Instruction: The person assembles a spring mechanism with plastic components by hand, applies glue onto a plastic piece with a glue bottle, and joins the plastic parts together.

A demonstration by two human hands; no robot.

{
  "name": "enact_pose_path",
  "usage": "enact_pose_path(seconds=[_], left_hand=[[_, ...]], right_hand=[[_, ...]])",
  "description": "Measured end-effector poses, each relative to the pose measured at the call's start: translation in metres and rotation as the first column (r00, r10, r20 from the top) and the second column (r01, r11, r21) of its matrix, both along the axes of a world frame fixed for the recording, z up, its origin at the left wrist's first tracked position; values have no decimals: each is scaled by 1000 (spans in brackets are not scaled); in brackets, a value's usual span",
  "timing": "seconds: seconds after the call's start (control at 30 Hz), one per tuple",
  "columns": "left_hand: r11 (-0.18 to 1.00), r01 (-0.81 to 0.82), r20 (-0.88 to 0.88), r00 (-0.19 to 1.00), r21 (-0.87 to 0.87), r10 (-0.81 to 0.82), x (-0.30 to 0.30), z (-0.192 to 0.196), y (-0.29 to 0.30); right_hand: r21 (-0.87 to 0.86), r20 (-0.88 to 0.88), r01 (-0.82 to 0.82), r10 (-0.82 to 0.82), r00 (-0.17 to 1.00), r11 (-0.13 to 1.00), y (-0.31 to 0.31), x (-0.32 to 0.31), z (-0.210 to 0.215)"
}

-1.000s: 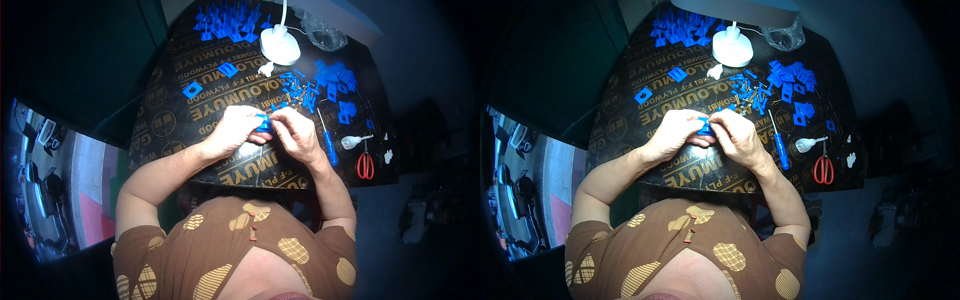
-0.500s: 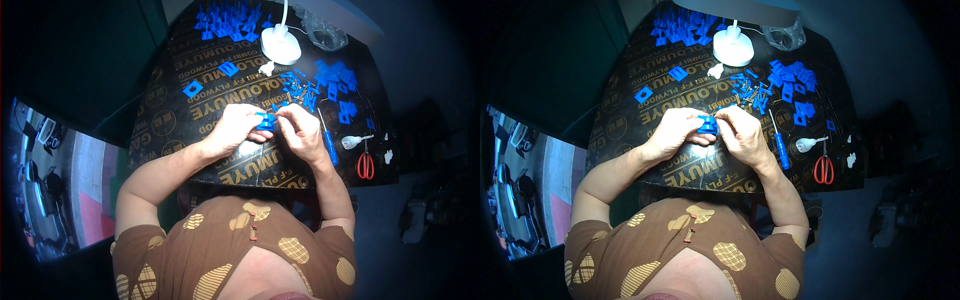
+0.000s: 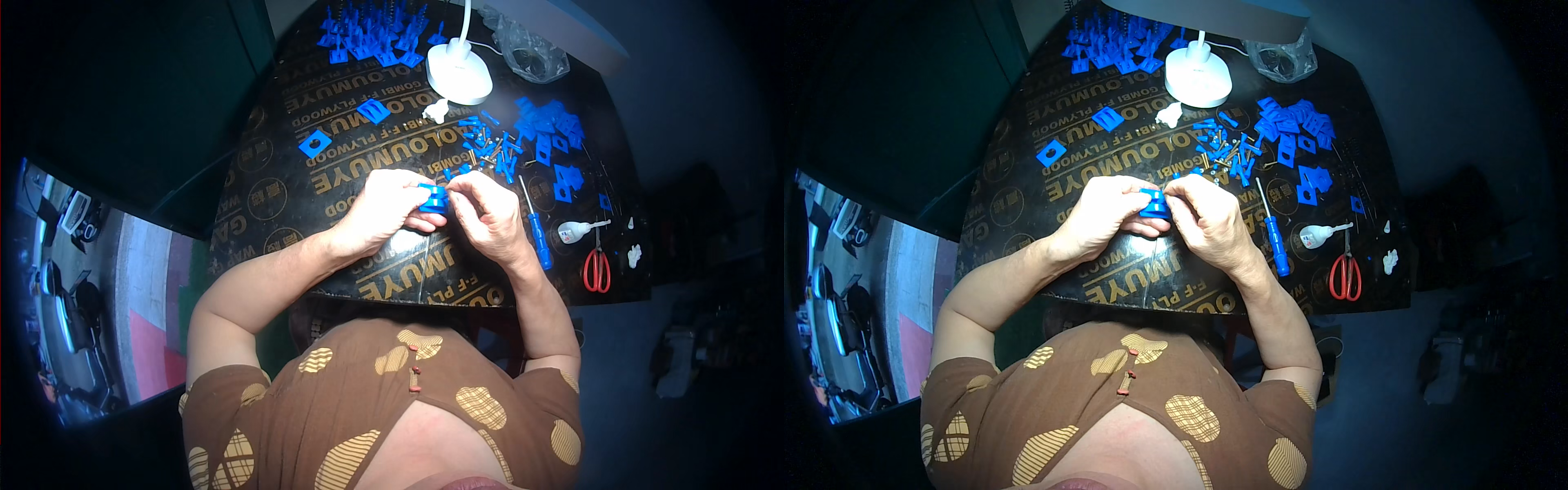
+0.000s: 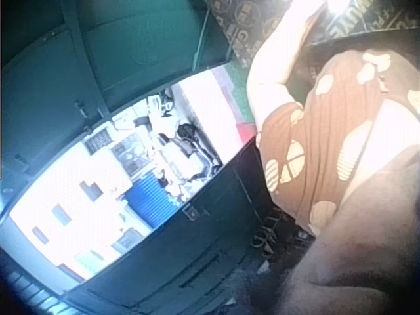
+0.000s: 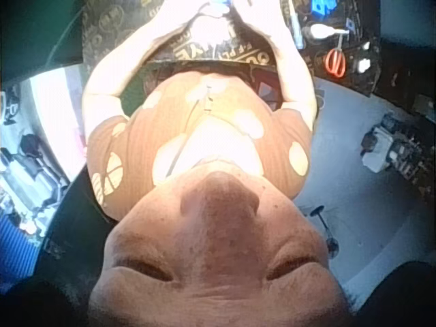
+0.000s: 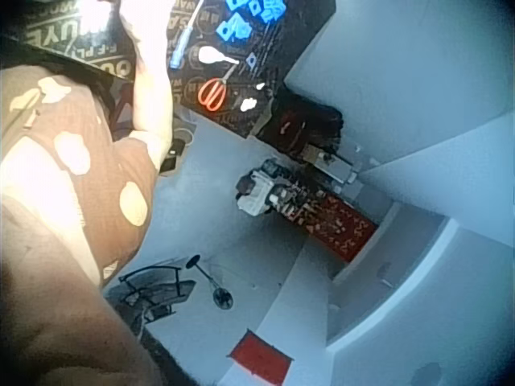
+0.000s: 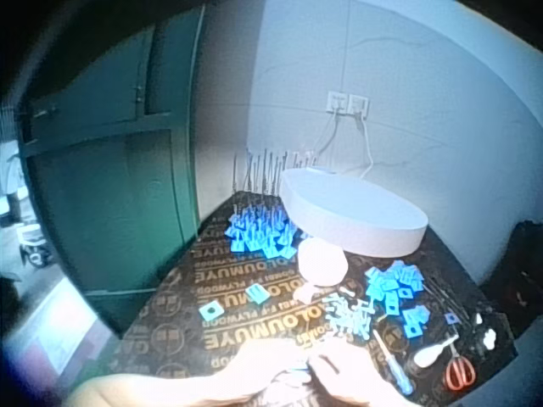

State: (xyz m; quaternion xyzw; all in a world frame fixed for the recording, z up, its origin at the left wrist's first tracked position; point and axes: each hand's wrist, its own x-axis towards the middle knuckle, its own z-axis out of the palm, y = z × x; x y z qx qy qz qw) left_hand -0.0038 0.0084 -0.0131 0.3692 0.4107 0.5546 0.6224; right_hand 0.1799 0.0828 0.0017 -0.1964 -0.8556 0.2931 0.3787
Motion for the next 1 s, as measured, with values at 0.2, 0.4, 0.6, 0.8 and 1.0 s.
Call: enact_pose_path(seconds=[0.2, 0.4, 0.6, 0.8, 1.0], left_hand=[[1000, 2, 13, 1000, 9, -2, 0, 1, -1], [1000, -3, 20, 1000, 10, 3, 1, 0, -1], [1000, 1, 12, 1000, 3, -1, 1, 0, 0], [1000, 9, -6, 1000, 4, -9, 1, -1, 0], [1000, 16, 11, 1000, 2, -16, 1, -1, -1]], right_hand=[[2, 11, 5, -5, 1000, 1000, 0, 1, -1], [15, 19, -8, 7, 1000, 1000, 0, 0, -1], [-12, 18, -1, 2, 1000, 1000, 0, 1, -1], [-4, 22, 2, -2, 1000, 1000, -1, 0, -3], [-10, 18, 11, -10, 1000, 1000, -2, 0, -3]])
